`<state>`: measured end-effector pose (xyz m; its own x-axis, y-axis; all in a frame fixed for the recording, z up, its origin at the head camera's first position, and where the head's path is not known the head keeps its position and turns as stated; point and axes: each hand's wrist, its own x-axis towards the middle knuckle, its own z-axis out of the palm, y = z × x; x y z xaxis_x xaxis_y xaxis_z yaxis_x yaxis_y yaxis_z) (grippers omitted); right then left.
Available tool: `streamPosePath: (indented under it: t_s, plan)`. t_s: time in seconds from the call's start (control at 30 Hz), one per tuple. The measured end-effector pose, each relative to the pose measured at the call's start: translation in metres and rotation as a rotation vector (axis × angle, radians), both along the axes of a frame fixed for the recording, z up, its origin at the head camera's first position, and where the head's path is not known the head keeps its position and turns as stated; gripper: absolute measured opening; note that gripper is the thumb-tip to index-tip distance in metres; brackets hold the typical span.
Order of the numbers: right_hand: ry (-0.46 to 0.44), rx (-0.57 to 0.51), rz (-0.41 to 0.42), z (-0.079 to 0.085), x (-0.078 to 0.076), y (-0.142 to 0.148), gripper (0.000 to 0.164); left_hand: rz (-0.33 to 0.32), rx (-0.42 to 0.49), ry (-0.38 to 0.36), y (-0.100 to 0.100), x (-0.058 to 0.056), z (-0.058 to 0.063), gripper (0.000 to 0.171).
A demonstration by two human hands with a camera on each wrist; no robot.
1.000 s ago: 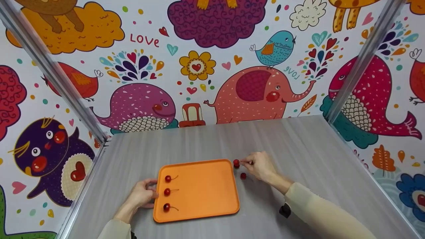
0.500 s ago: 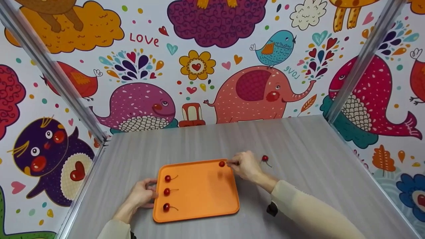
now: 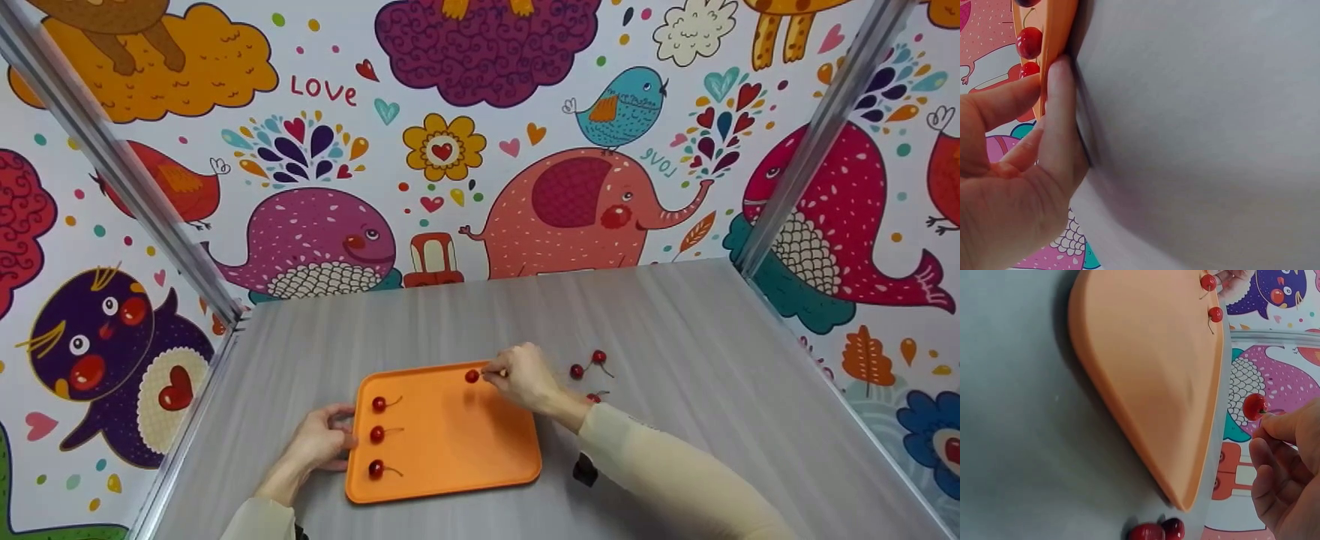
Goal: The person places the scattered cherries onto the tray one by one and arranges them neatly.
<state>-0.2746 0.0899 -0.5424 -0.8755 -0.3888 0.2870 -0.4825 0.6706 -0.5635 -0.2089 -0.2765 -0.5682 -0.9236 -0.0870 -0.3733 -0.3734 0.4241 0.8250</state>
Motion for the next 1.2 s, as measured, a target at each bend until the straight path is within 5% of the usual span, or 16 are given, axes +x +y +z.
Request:
streamPosePath:
  t_s: [0.4,0.73,1.2]
  plan:
    - [0.114,0.127,0.095,-0.003,0.000,-0.036,0.011,0.003,-0.013,0.000,0.002,-0.001,0.001,0.068]
    - [0.031,0.211,0.067,-0.012,-0.001,-0.063,0.020,0.002,0.004,0.007,0.000,0.002,0.000,0.070]
    - [0.106,0.292,0.058,-0.022,0.000,-0.091,0.023,0.016,0.012,0.007,0.001,0.001,0.000,0.072]
